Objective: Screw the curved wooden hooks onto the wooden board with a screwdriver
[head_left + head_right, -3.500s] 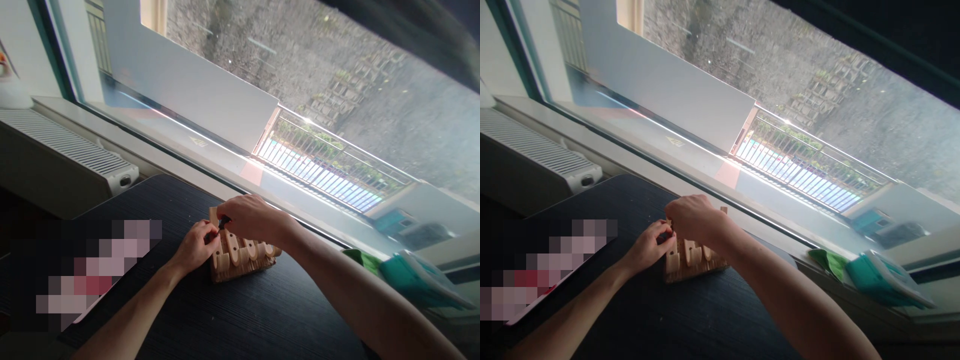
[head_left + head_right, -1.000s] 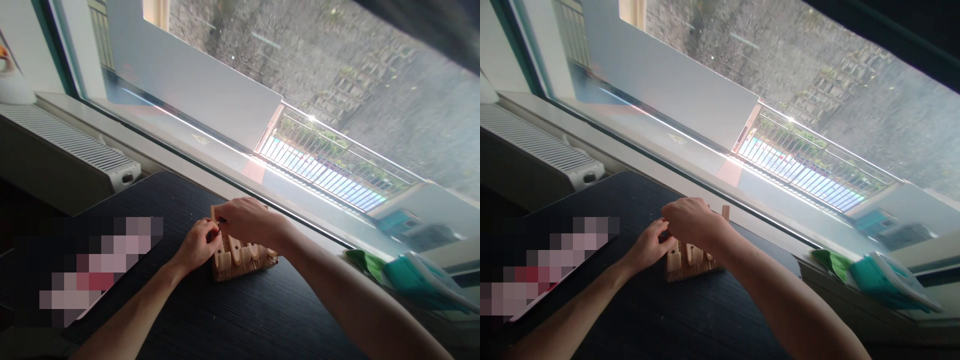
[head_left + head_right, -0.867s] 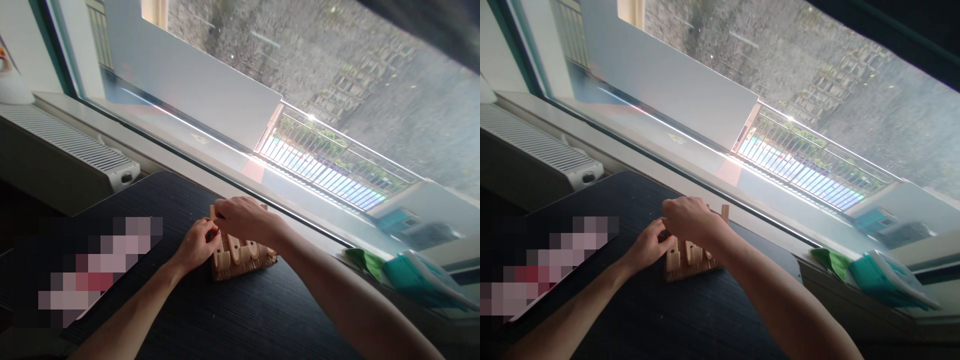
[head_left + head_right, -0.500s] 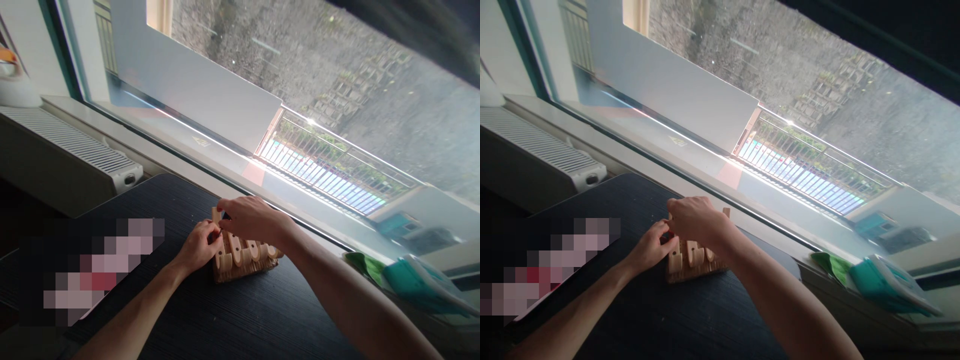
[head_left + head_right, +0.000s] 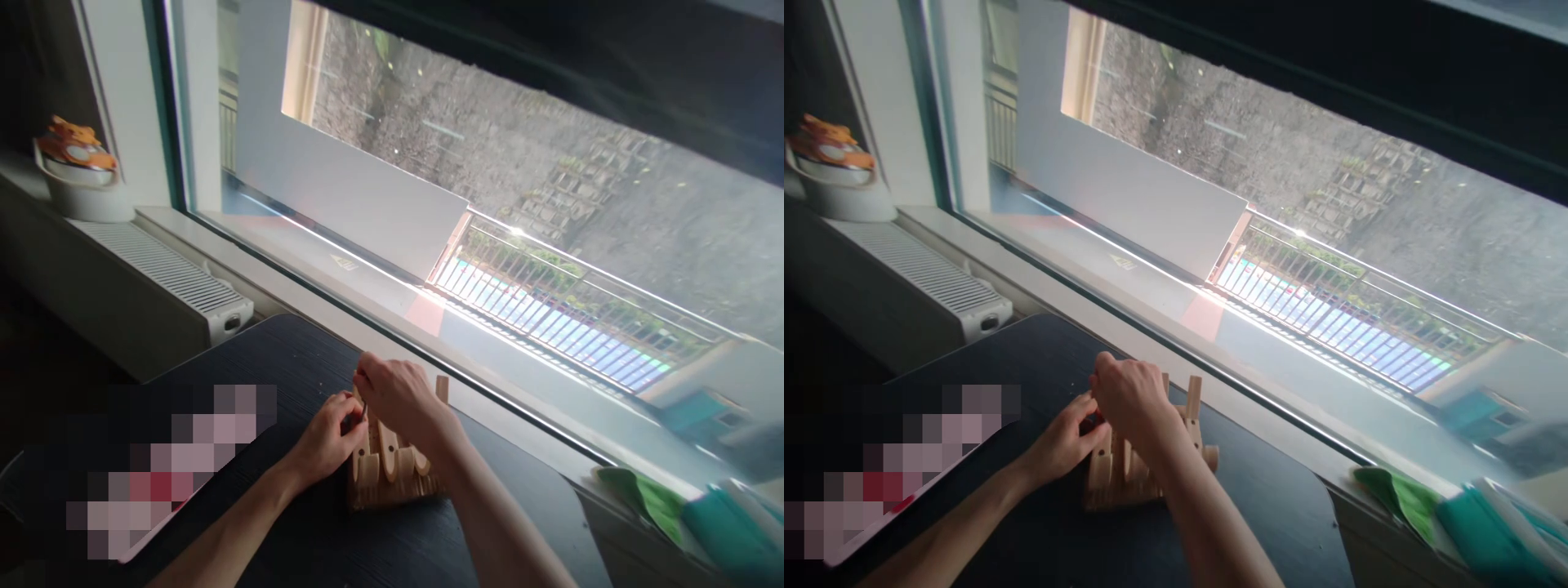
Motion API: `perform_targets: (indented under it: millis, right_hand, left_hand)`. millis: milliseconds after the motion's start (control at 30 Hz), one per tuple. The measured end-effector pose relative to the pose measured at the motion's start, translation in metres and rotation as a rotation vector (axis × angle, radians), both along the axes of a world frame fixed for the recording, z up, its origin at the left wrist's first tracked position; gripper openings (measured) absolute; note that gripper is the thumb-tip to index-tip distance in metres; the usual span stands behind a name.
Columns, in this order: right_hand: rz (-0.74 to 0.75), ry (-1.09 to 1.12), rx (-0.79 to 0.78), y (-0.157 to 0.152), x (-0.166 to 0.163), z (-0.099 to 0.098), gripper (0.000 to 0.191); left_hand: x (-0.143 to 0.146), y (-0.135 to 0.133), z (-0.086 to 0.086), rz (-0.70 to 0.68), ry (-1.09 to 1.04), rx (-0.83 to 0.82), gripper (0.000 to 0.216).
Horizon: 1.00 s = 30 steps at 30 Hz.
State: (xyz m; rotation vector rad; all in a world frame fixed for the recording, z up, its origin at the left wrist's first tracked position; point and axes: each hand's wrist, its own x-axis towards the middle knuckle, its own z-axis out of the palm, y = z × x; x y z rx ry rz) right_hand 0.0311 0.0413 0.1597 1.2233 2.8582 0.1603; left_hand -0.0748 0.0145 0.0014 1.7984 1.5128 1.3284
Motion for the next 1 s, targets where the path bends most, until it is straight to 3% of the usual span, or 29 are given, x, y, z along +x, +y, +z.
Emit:
perform_targets:
  millis: [200,333,433,533,667,1000]
  right_hand:
    - [-0.034,0.287,-0.042,0.006,0.028,-0.013,0.017]
    - [-0.022,0.477,-0.163,0.012,0.043,-0.024,0.032]
    - [0.000,0.614,-0.152,0.018,0.047,-0.041,0.041]
    - [0.015,0.653,-0.126,0.022,0.048,-0.052,0.030]
    - [0.067,0.659,-0.110,0.025,0.053,-0.052,0.018]
    - [0.147,0.672,-0.144,0.029,0.061,-0.050,0.034]
  left_hand:
    - [0.000,0.021,0.017,-0.100,0.041,-0.064,0.008]
    - [0.006,0.029,0.021,-0.130,0.052,-0.095,0.009]
    - [0.011,0.027,0.015,-0.141,-0.005,-0.123,0.010]
    - [0.015,0.023,0.009,-0.162,-0.140,-0.200,0.010]
    - [0.014,0.021,0.011,-0.175,-0.142,-0.262,0.014]
    - [0.010,0.023,0.018,-0.228,-0.131,-0.290,0.017]
